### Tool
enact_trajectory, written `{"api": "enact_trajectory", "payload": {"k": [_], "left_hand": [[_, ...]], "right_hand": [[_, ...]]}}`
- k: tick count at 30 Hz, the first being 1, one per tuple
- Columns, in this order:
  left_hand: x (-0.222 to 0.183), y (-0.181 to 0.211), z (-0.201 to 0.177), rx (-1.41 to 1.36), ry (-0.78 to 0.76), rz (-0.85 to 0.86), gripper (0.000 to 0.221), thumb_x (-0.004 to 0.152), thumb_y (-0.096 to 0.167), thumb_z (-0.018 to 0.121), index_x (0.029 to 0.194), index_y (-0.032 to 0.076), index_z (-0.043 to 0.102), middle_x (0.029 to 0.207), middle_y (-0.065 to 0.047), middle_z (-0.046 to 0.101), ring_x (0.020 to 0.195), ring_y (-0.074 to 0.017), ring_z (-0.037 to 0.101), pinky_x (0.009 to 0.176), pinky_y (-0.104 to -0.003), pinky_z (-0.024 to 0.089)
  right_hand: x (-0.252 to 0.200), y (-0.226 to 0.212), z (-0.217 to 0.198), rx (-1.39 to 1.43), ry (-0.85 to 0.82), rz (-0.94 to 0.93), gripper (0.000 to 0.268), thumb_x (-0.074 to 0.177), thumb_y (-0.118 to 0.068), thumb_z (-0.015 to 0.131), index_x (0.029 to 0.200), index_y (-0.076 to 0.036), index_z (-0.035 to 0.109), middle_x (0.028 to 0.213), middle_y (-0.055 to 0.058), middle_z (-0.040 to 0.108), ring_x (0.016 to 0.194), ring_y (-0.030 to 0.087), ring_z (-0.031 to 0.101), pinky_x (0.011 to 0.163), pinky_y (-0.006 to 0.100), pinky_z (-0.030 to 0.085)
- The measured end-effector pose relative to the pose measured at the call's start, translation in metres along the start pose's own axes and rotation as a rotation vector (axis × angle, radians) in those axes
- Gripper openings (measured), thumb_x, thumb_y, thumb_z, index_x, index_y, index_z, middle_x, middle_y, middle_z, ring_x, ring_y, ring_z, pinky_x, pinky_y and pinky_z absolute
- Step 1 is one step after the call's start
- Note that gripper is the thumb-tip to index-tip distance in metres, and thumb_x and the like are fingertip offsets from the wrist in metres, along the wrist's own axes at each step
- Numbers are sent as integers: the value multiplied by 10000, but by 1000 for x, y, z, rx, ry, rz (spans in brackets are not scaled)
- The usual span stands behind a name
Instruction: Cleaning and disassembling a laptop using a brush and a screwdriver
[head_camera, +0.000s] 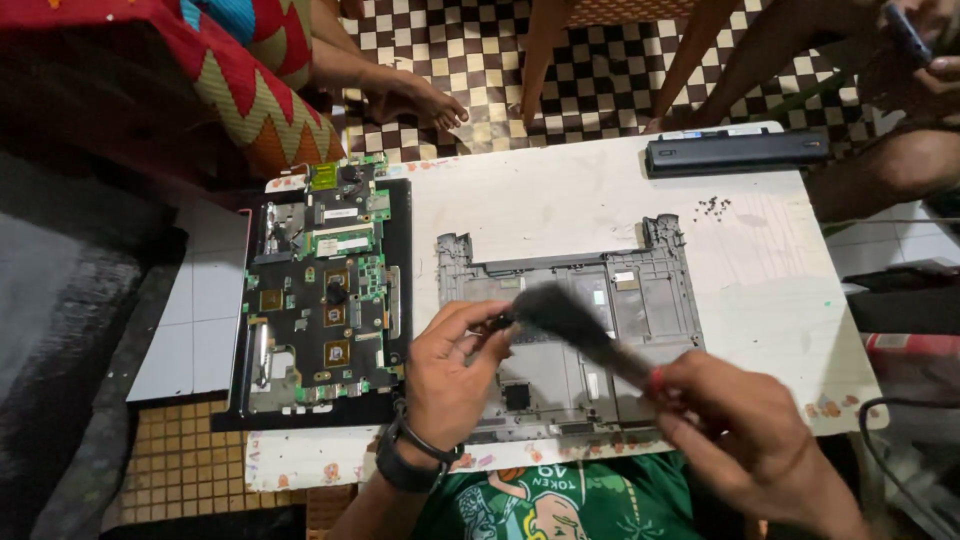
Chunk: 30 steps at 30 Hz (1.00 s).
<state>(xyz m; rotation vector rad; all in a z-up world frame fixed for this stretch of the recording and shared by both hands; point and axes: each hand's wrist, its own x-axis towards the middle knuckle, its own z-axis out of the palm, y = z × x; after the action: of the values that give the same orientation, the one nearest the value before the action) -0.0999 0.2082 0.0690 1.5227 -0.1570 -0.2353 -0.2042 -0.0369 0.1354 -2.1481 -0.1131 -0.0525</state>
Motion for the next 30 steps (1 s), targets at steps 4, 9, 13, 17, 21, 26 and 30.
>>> {"api": "enact_trajectory", "payload": {"k": [4,9,13,17,21,26,30], "left_hand": [[-2,-8,3,-162,-15,-45,301,891,-45,714,1191,-65,711,1115,-172,695,876,-250,751,788,-301,710],[-3,0,-1,-128,-52,-40,295,898,-64,670,1182,-16,731,1137,-160,712,946,-247,758,832,-273,674],[-4,4,2,-108,-48,-62,289,930,65,703,1202,-33,721,1087,-140,698,788,-237,802,745,-248,665],[-6,4,2,-160,-47,-41,271,934,12,682,1197,-45,714,1133,-151,695,870,-237,753,798,-297,695],[-6,13,2,-190,-63,-118,260,901,34,715,1158,-6,697,1009,-170,761,815,-244,783,731,-290,664],[-3,15,1,-176,-59,-119,407,950,-39,632,1349,42,630,986,-128,666,853,-220,711,779,-334,713],[-4,15,5,-274,-41,-84,327,940,107,688,1244,-13,687,1152,-226,736,990,-282,752,785,-343,717]], "right_hand": [[1,20,8,-72,-54,-8,221,864,-165,709,1069,-85,690,727,13,601,517,142,534,511,264,437],[-2,0,5,-4,11,47,129,864,-128,725,979,-82,690,732,5,637,537,109,511,515,240,408],[-7,22,13,-29,57,92,236,863,-90,684,1097,-58,691,830,11,719,524,74,560,489,197,430],[-7,2,4,-22,88,74,125,846,-156,750,862,-95,641,658,-40,536,471,44,403,444,216,326],[-6,13,15,-39,50,92,110,878,-140,737,950,-88,673,693,-11,563,536,79,468,503,235,388],[-18,17,12,37,131,139,180,813,-147,784,926,-79,661,633,-41,462,505,54,381,459,228,314],[-15,25,23,-29,137,112,192,844,-98,742,1021,-81,668,738,-3,615,592,75,508,554,218,426]]}}
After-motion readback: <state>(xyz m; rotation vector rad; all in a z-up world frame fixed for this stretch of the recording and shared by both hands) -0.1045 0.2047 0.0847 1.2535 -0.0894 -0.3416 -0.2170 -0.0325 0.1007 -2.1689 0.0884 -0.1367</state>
